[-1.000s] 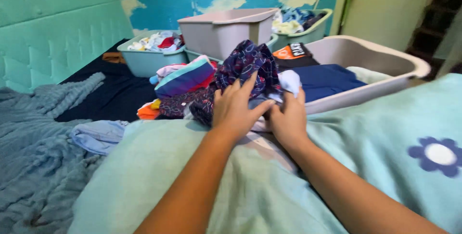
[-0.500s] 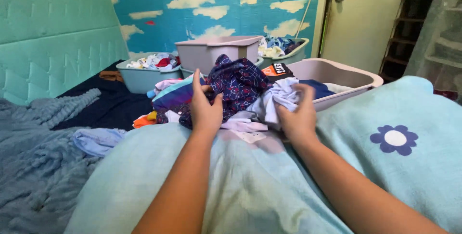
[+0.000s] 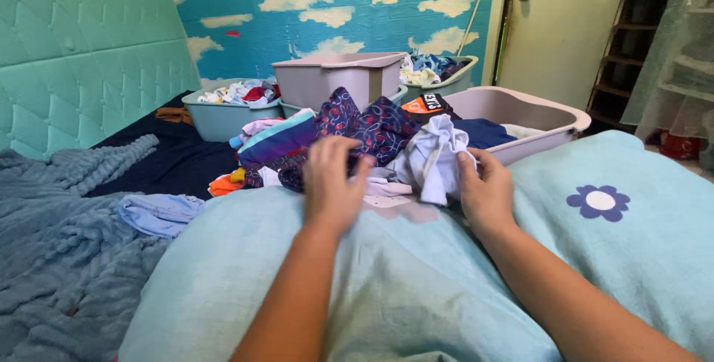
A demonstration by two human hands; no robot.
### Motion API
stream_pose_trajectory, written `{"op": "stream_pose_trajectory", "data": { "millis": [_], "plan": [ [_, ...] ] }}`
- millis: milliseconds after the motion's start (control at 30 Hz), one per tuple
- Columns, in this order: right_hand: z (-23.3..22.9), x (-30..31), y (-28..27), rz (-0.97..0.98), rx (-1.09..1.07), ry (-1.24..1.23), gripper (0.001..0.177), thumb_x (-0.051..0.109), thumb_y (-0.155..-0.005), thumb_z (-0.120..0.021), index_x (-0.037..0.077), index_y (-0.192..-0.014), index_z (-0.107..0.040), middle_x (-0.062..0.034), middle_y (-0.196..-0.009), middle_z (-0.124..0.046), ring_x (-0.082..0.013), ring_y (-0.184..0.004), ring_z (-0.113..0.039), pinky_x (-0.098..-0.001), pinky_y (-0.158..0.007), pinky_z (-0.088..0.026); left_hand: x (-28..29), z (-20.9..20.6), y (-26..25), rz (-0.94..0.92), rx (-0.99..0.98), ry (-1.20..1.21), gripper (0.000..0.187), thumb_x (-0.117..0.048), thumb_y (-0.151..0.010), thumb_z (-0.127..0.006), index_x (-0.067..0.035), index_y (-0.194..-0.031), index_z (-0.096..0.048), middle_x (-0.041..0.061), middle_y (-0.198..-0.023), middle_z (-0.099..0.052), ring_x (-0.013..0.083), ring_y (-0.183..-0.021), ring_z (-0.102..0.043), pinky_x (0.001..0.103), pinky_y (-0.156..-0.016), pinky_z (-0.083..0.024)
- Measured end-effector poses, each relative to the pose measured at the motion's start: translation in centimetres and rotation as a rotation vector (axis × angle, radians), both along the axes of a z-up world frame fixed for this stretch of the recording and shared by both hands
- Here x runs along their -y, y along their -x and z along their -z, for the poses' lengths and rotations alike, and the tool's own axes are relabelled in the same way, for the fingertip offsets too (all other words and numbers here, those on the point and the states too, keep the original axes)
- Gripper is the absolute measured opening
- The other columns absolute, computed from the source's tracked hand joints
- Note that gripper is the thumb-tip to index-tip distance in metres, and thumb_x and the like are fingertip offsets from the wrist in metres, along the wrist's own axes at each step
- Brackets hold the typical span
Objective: Folding various pieces of baby or children's clothing and placing them into a storage bin.
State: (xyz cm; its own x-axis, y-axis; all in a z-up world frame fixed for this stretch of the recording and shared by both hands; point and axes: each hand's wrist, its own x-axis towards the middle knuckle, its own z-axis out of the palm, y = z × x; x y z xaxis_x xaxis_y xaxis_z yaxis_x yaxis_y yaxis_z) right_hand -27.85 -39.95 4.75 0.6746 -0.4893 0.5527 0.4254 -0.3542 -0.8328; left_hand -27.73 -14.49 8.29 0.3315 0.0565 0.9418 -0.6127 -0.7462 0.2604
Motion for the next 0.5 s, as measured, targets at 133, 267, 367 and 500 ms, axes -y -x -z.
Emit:
{"op": "stream_pose_trajectory", "data": {
  "millis": [133,267,367,500],
  "plan": [
    [0.0,0.0,-0.6,-0.117,0.026,-0.099,0.027,0.020,-0.100,-0.068,0.001,-0.120,-0.068,-0.0034,-0.079,-0.070,-0.0072,-0.067,-0.058,-0.0258,-0.058,-0.046,1.9,-1.4,3.7,0.299,-0.183,-0.162,0.040,-0.032,-0.082,-0.080,-0.007,-0.112,-0.069,0.011,-0.118,-0.065,0.0324,-0.116,-0.059,0.043,-0.099,-0.045],
    [-1.2,-1.2,0.5,-0.234,0.105,-0.084,0.049,0.012,-0.100,-0.069,0.007,-0.146,-0.054,-0.0082,-0.076,-0.059,-0.0128,-0.063,-0.052,-0.0281,-0.051,-0.040,4.8,-0.1,3.5,0.663,-0.514,-0.112,0.060,-0.036,-0.072,-0.089,-0.004,-0.117,-0.064,0.012,-0.113,-0.064,0.0255,-0.102,-0.070,0.037,-0.089,-0.057],
    [-5.2,-3.0,2.4,-0.513,0.227,-0.273,0.047,0.009,-0.096,-0.059,0.012,-0.141,-0.044,-0.0049,-0.090,-0.073,-0.0105,-0.079,-0.069,-0.0246,-0.068,-0.058,6.6,2.7,-2.0,0.721,-0.354,0.009,0.054,-0.022,-0.079,-0.085,-0.002,-0.125,-0.066,0.013,-0.113,-0.072,0.0248,-0.100,-0.072,0.037,-0.084,-0.056],
    [-6.3,1.3,0.3,-0.651,0.233,-0.357,0.037,0.007,-0.108,-0.056,0.000,-0.145,-0.055,-0.0078,-0.100,-0.068,-0.0150,-0.085,-0.067,-0.0299,-0.075,-0.058,3.9,1.2,-4.6,0.877,-0.745,0.462,0.031,-0.016,-0.089,-0.075,-0.002,-0.116,-0.070,0.020,-0.108,-0.073,0.0283,-0.088,-0.070,0.037,-0.069,-0.057]
  ]
}}
